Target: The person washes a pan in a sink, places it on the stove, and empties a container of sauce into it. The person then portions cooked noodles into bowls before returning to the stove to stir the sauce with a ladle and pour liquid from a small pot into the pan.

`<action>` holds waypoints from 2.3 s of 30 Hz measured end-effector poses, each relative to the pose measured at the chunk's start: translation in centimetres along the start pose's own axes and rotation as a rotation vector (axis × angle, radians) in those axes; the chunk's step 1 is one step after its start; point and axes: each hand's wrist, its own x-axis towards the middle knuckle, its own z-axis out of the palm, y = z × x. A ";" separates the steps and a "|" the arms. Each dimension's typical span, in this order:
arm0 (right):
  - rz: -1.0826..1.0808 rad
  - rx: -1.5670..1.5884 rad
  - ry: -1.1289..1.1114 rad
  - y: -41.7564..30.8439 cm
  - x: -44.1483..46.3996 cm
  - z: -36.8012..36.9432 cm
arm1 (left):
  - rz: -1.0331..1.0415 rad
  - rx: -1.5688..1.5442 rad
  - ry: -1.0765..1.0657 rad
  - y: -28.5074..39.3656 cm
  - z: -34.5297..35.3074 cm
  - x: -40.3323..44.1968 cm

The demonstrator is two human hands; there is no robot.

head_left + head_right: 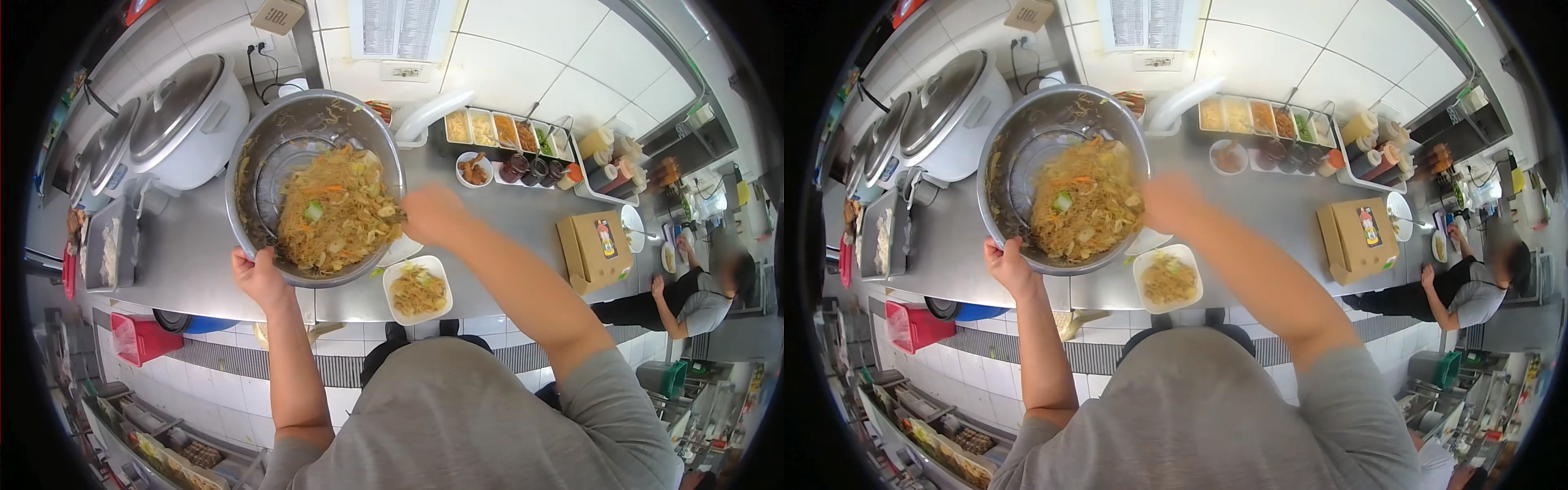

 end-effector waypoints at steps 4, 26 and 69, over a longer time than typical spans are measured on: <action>0.010 0.039 0.093 1.0 -1.7 -0.4 | -0.010 -0.013 0.001 -0.4 -0.3 0.4; -0.025 -0.043 -0.016 0.8 -0.4 -0.9 | 0.077 0.030 0.007 -1.1 0.2 0.9; 0.007 0.080 0.047 0.2 1.1 1.5 | 0.054 0.000 -0.001 -1.9 0.0 3.1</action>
